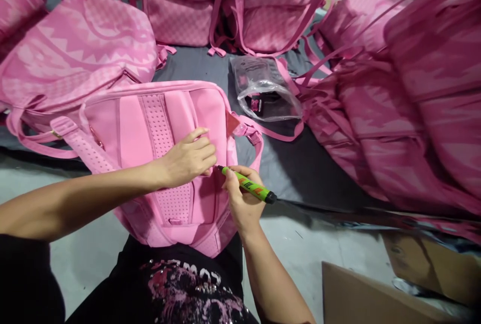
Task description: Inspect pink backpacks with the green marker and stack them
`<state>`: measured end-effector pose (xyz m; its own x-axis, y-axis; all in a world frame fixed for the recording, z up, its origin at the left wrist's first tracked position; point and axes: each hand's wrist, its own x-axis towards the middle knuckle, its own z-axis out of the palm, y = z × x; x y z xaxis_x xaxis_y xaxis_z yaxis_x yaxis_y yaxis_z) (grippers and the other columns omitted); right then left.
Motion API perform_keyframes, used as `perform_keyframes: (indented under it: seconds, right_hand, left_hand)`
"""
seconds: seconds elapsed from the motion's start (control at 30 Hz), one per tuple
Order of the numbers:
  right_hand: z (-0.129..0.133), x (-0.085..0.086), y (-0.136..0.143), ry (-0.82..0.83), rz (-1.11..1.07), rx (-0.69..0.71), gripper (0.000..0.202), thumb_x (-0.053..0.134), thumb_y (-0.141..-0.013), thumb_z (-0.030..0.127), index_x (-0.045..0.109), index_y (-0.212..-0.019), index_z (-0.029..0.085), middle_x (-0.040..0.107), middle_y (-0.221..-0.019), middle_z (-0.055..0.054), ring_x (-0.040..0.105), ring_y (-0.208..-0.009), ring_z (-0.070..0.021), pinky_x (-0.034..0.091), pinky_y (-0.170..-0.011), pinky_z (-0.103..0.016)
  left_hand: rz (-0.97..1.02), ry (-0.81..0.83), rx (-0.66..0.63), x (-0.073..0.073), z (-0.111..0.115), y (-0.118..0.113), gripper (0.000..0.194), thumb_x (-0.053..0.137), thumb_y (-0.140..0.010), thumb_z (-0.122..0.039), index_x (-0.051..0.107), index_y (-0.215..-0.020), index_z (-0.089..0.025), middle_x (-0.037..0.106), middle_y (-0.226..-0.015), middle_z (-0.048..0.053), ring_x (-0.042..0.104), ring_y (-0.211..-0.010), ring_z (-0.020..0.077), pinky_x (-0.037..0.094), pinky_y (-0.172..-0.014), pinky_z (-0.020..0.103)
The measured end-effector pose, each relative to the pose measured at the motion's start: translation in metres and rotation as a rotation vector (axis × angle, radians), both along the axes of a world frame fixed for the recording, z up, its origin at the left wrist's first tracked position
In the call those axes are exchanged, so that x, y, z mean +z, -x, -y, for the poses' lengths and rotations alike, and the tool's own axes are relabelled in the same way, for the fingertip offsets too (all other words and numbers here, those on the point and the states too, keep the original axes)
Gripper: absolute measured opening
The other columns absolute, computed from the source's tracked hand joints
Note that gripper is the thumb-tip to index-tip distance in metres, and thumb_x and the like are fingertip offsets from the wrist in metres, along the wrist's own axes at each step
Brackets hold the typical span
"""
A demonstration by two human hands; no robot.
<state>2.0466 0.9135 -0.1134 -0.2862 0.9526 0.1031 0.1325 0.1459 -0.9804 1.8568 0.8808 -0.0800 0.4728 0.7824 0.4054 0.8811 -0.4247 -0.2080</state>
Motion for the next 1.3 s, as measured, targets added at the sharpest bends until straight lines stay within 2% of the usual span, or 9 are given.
perform_keyframes:
  seconds: [0.17,0.3,0.53,0.67,1.07,1.13,1.23,1.3]
  right_hand:
    - [-0.004,0.0,0.004,-0.015,-0.019,0.025,0.023,0.066,-0.087,0.04,0.063,-0.091,0.018,0.062,-0.062,0.003,0.057,-0.051,-0.0116,0.046,-0.053,-0.025]
    - [-0.006,-0.002,0.009,0.0,-0.011,-0.038,0.024,0.067,-0.086,0.042,0.062,-0.086,0.018,0.061,-0.063,0.003,0.055,-0.051,-0.0109,0.045,-0.052,-0.025]
    - [-0.011,-0.005,0.01,0.012,0.009,-0.037,0.025,0.066,-0.086,0.042,0.061,-0.083,0.018,0.062,-0.063,0.002,0.055,-0.053,-0.0113,0.045,-0.053,-0.025]
    - [-0.013,-0.005,0.01,0.016,-0.005,-0.007,0.023,0.065,-0.086,0.041,0.061,-0.084,0.018,0.058,-0.058,0.005,0.052,-0.049,-0.0107,0.043,-0.051,-0.025]
    - [-0.021,-0.002,0.011,0.029,-0.01,0.111,0.022,0.063,-0.087,0.04,0.063,-0.087,0.018,0.06,-0.062,0.003,0.056,-0.054,-0.0118,0.046,-0.054,-0.024]
    - [-0.02,-0.001,0.012,-0.004,0.012,0.082,0.021,0.063,-0.085,0.039,0.062,-0.08,0.018,0.059,-0.061,0.003,0.055,-0.053,-0.0115,0.045,-0.054,-0.024]
    - [-0.012,0.003,0.012,-0.022,0.028,0.058,0.021,0.058,-0.084,0.039,0.064,-0.078,0.02,0.062,-0.065,0.002,0.058,-0.058,-0.0133,0.048,-0.056,-0.025]
    - [-0.011,0.005,0.013,0.017,0.071,0.114,0.022,0.052,-0.084,0.046,0.064,-0.08,0.028,0.063,-0.067,0.009,0.059,-0.06,-0.0126,0.05,-0.056,-0.023]
  left_hand:
    - [-0.005,-0.008,0.004,-0.001,-0.003,0.0,0.028,0.052,-0.097,-0.034,0.062,-0.077,-0.018,0.063,-0.075,0.001,0.052,-0.077,0.0171,0.036,-0.107,0.041]
    - [0.004,0.04,0.019,-0.001,-0.006,0.002,0.026,0.056,-0.094,-0.036,0.062,-0.077,-0.017,0.064,-0.077,0.001,0.053,-0.078,0.0179,0.037,-0.106,0.041]
    - [0.029,0.095,0.023,-0.004,-0.013,0.005,0.026,0.058,-0.093,-0.039,0.063,-0.079,-0.017,0.064,-0.078,0.002,0.054,-0.081,0.0179,0.037,-0.107,0.043]
    - [0.045,0.113,0.004,-0.004,-0.014,0.005,0.025,0.057,-0.094,-0.037,0.063,-0.08,-0.017,0.064,-0.078,0.003,0.054,-0.08,0.0187,0.037,-0.106,0.043]
    - [0.036,0.11,0.023,-0.001,-0.015,0.005,0.024,0.053,-0.095,-0.03,0.062,-0.076,-0.018,0.063,-0.078,0.004,0.054,-0.077,0.0197,0.039,-0.104,0.044]
    - [0.036,0.108,0.015,0.001,-0.015,0.002,0.022,0.055,-0.093,-0.03,0.063,-0.076,-0.018,0.062,-0.077,0.004,0.055,-0.076,0.0205,0.041,-0.101,0.044]
    - [0.084,0.098,-0.015,0.004,-0.006,-0.003,0.021,0.057,-0.089,-0.025,0.062,-0.07,-0.019,0.061,-0.071,0.003,0.056,-0.071,0.0221,0.045,-0.087,0.041]
    - [0.154,0.032,-0.035,-0.003,-0.004,0.006,0.024,0.05,-0.089,-0.021,0.065,-0.07,-0.021,0.063,-0.07,0.005,0.057,-0.067,0.0248,0.044,-0.076,0.042]
